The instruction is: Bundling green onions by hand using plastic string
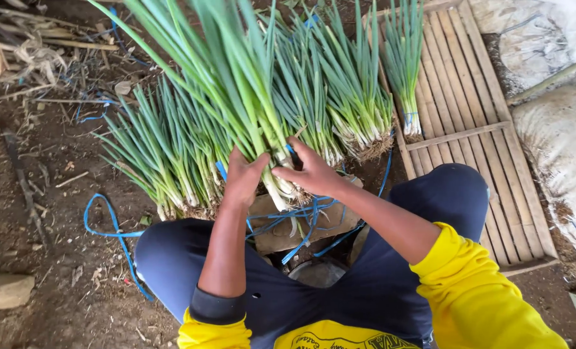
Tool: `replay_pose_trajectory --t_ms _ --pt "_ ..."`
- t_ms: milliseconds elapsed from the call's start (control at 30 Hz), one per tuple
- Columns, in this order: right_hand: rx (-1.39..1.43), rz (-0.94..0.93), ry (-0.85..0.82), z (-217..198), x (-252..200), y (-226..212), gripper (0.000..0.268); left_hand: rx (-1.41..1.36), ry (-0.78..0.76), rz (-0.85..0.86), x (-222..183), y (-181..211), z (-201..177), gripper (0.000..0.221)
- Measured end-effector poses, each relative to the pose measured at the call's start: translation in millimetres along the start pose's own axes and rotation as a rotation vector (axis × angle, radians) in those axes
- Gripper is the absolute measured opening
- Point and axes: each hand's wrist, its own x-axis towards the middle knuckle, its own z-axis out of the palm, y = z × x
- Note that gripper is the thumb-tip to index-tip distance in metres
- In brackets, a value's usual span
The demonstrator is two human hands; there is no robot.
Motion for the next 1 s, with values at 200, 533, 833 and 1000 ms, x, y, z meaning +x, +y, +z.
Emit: replay_pose_trajectory --t_ms 200,533,833,1000 --pt "-0.007 0.235 -0.005 0 -9 6 0.095 -0.079 0.070 0.107 -8 50 26 0.054" --pt "0.021 0.168 0.107 12 -4 27 0.083 0.141 0.310 -0.126 -14 112 68 0.085" --pt "0.233 0.150 0.389 24 19 70 0.071 -0.236 0.293 0.441 -3 33 44 0.044" --pt "0.572 0.395 0.634 -10 39 131 0.024 -0.384 0.624 0.482 3 43 15 0.046"
